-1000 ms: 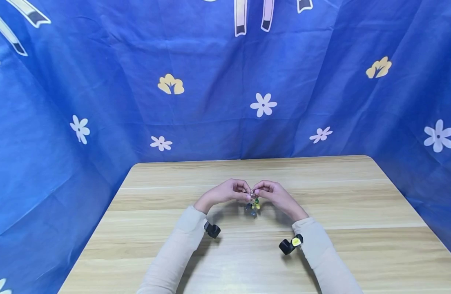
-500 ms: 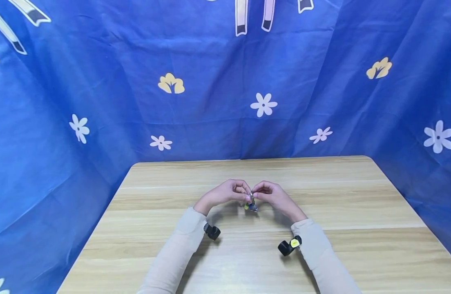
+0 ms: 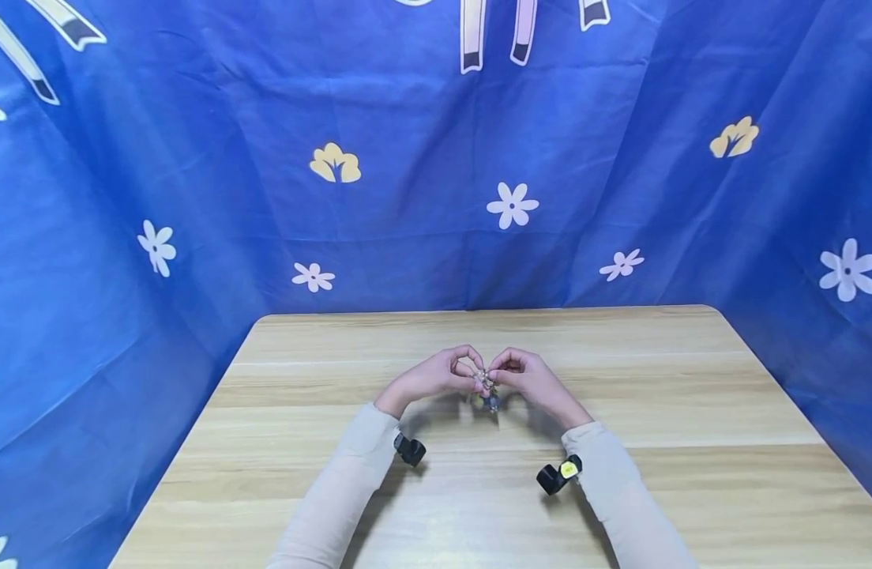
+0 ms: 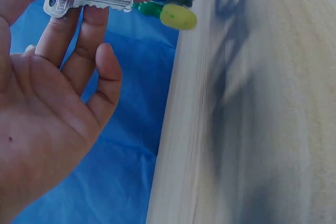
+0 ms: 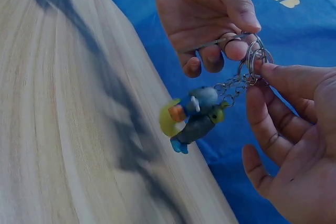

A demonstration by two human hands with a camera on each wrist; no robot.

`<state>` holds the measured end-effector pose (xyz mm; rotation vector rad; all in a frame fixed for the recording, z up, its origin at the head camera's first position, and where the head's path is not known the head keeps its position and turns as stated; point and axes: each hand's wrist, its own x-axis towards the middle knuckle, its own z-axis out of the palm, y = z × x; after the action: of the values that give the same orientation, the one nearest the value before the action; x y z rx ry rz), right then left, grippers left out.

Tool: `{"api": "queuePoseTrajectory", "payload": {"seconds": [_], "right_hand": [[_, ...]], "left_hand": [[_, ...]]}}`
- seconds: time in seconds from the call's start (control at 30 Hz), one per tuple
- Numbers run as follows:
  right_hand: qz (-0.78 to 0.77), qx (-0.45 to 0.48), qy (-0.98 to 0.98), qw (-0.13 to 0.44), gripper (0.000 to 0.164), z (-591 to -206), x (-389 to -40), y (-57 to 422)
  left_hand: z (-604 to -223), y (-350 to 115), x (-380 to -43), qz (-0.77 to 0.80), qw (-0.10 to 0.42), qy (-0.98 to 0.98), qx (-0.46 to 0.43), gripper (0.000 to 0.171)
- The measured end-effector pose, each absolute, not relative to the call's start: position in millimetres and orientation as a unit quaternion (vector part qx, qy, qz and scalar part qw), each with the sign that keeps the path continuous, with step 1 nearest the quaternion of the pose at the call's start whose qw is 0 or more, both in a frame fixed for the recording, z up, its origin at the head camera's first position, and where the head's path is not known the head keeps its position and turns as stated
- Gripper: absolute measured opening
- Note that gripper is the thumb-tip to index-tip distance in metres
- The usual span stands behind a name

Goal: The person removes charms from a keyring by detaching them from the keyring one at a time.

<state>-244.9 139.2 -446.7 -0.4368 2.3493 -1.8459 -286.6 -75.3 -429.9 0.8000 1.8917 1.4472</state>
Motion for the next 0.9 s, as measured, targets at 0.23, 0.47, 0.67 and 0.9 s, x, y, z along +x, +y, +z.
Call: {"api": "queuePoseTrajectory", "payload": {"seconds": [0.23,0.47,0.67,0.9], "right_hand": [[-0.607,-0.143,0.780,0.054,0.020,-440,-245,134],[-0.593,-0.141,0.792,0.035,0.017,-437,-242,131],[-0.610,-0.145,0.778,0.039,0.017,-434,-238,126],[-0.605,-0.150,0.781,0.039,0.017,-433,-241,127]], "left_hand": [[-431,-79,-289,0.554,0.322,0.699,0.318,0.032],[-432,-84,-289,0.536,0.305,0.720,0.319,0.029],[-433,-88,-288,0.531,0.304,0.717,0.333,0.031],[-430,-87,-287,0.540,0.314,0.703,0.341,0.031]]}}
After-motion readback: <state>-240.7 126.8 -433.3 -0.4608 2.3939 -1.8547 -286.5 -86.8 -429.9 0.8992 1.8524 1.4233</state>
